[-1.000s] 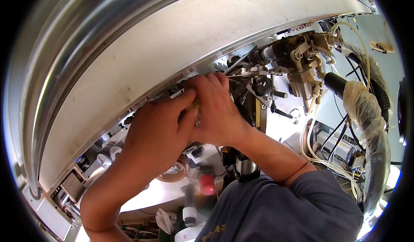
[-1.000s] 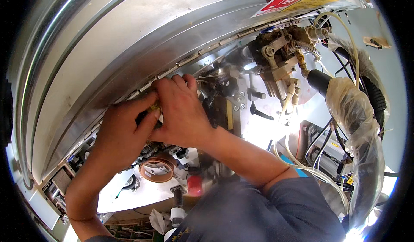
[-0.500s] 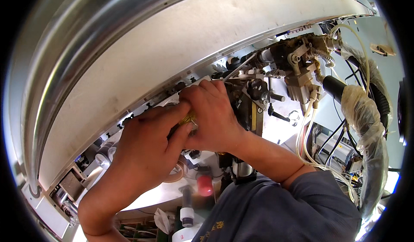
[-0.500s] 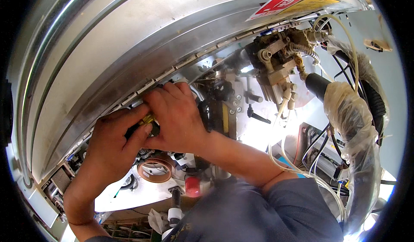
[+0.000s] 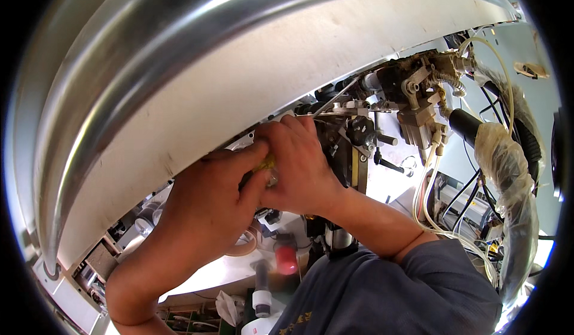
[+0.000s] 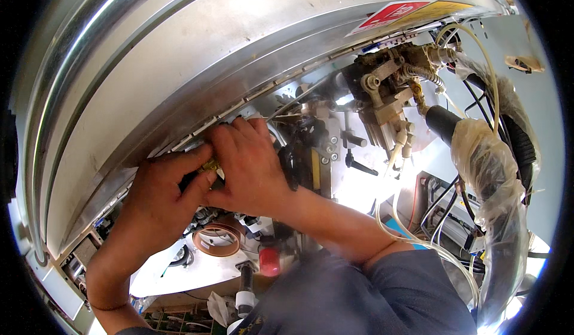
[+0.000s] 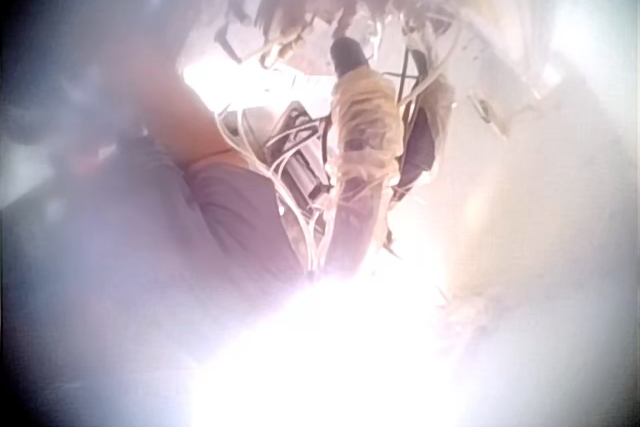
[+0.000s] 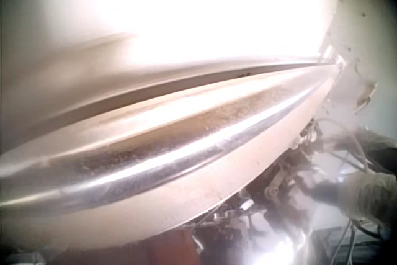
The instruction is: The person uses a screwdriver to adjust and tighten components inside a large industrial machine. They manipulate internal parts, including a thin metal rod, and repeatedly tighten screws on a curved metal cover.
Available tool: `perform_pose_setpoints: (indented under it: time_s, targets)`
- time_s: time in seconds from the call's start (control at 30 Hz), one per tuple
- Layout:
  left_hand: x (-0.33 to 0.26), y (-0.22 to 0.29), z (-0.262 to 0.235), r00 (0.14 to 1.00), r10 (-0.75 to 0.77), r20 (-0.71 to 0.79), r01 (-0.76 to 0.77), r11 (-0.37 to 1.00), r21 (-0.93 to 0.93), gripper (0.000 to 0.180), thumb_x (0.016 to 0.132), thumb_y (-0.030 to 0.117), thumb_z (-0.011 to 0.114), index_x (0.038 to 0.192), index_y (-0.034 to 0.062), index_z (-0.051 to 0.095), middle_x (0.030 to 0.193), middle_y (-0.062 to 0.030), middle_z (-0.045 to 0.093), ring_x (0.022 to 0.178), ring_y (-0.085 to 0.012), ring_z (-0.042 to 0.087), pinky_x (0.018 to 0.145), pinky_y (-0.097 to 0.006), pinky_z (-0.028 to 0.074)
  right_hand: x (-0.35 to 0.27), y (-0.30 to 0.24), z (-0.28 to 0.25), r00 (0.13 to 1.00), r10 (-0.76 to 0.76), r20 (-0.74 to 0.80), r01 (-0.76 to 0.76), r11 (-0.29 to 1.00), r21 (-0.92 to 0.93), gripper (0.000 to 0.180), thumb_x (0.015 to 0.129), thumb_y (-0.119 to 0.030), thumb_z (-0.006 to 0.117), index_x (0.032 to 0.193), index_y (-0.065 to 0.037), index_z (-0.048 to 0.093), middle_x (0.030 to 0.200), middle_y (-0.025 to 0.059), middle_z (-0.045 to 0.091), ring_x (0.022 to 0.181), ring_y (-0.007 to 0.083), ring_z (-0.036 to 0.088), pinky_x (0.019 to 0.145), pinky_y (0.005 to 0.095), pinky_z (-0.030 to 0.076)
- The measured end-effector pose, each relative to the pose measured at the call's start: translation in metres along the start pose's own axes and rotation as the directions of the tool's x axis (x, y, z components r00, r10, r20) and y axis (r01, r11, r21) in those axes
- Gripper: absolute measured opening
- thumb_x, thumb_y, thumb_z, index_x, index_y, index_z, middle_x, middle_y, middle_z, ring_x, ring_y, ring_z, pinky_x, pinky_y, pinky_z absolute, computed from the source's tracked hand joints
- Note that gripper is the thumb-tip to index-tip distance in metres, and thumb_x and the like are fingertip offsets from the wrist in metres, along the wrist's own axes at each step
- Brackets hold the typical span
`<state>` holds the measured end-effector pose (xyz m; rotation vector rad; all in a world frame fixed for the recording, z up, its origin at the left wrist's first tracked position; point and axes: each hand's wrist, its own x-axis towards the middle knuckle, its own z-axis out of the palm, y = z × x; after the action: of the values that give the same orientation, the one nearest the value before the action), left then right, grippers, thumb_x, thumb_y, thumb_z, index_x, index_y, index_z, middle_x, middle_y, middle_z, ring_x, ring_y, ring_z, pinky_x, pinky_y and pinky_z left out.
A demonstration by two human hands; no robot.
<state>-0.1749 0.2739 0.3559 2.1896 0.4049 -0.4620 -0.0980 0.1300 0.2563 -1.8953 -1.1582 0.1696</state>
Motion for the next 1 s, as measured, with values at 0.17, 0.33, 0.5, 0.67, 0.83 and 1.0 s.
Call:
perform_pose_setpoints:
  time_s: [0.17,0.33,0.5,0.67,0.83,1.0]
  targets:
    - [-0.003,-0.002,0.003,0.997,0.064,-0.041,-0.061,0.996,0.060,0.027,0.090,0.014,0.064,0.114,0.0017,0.065,0.082,-0.0225,0.065,0.075,-0.0409,0.064,0.069,-0.043,0.050,-0.002,-0.001,0.002,1.000,-0.019,-0.013,0.019,1.000,-0.024,0.048,0.066,-0.023,0.072,0.105,-0.001,0.054,0.095,0.0133,0.056,0.089,0.0339,0.053,0.083,0.0453,0.038]
    - [-0.004,0.000,0.004,0.990,0.119,-0.075,-0.106,0.982,0.155,0.030,0.089,0.016,0.065,0.117,0.0072,0.065,0.081,-0.0182,0.062,0.073,-0.0394,0.063,0.066,-0.047,0.049,-0.004,0.003,0.007,0.997,-0.050,-0.056,0.046,0.996,-0.074,0.053,0.067,-0.029,0.074,0.107,-0.001,0.054,0.097,0.0149,0.054,0.091,0.0370,0.052,0.084,0.0492,0.038]
    - [-0.005,-0.008,0.005,0.980,0.184,-0.070,-0.165,0.961,0.223,0.029,0.090,0.018,0.064,0.118,0.0088,0.065,0.086,-0.0168,0.064,0.077,-0.0400,0.064,0.068,-0.048,0.050,-0.004,0.004,0.008,0.995,-0.082,-0.048,0.076,0.990,-0.123,0.054,0.067,-0.029,0.076,0.107,-0.001,0.054,0.098,0.0150,0.054,0.092,0.0365,0.052,0.085,0.0487,0.038]
    - [-0.003,-0.021,0.010,0.975,0.207,-0.080,-0.188,0.961,0.202,0.029,0.091,0.019,0.063,0.118,0.0077,0.064,0.091,-0.0186,0.066,0.082,-0.0413,0.064,0.072,-0.049,0.050,-0.004,0.001,0.007,0.998,-0.066,0.021,0.069,0.987,-0.144,0.053,0.067,-0.028,0.076,0.107,0.000,0.054,0.099,0.0154,0.053,0.094,0.0365,0.052,0.087,0.0485,0.037]
    - [0.006,-0.026,0.014,0.991,0.124,-0.045,-0.121,0.991,0.064,0.029,0.092,0.021,0.062,0.118,0.0076,0.064,0.096,-0.0198,0.067,0.085,-0.0420,0.065,0.076,-0.048,0.051,-0.004,0.002,0.008,0.998,-0.029,0.055,0.039,0.982,-0.183,0.057,0.067,-0.027,0.076,0.111,0.001,0.053,0.101,0.0161,0.053,0.095,0.0372,0.051,0.088,0.0488,0.037]
    - [0.004,-0.029,0.021,0.974,0.180,-0.136,-0.163,0.978,0.128,0.029,0.092,0.022,0.061,0.118,0.0101,0.065,0.098,-0.0192,0.066,0.090,-0.0401,0.065,0.078,-0.048,0.052,-0.006,0.006,0.012,0.998,-0.057,0.041,0.064,0.978,-0.197,0.062,0.067,-0.024,0.077,0.116,0.003,0.052,0.104,0.0186,0.052,0.097,0.0392,0.050,0.090,0.0494,0.037]
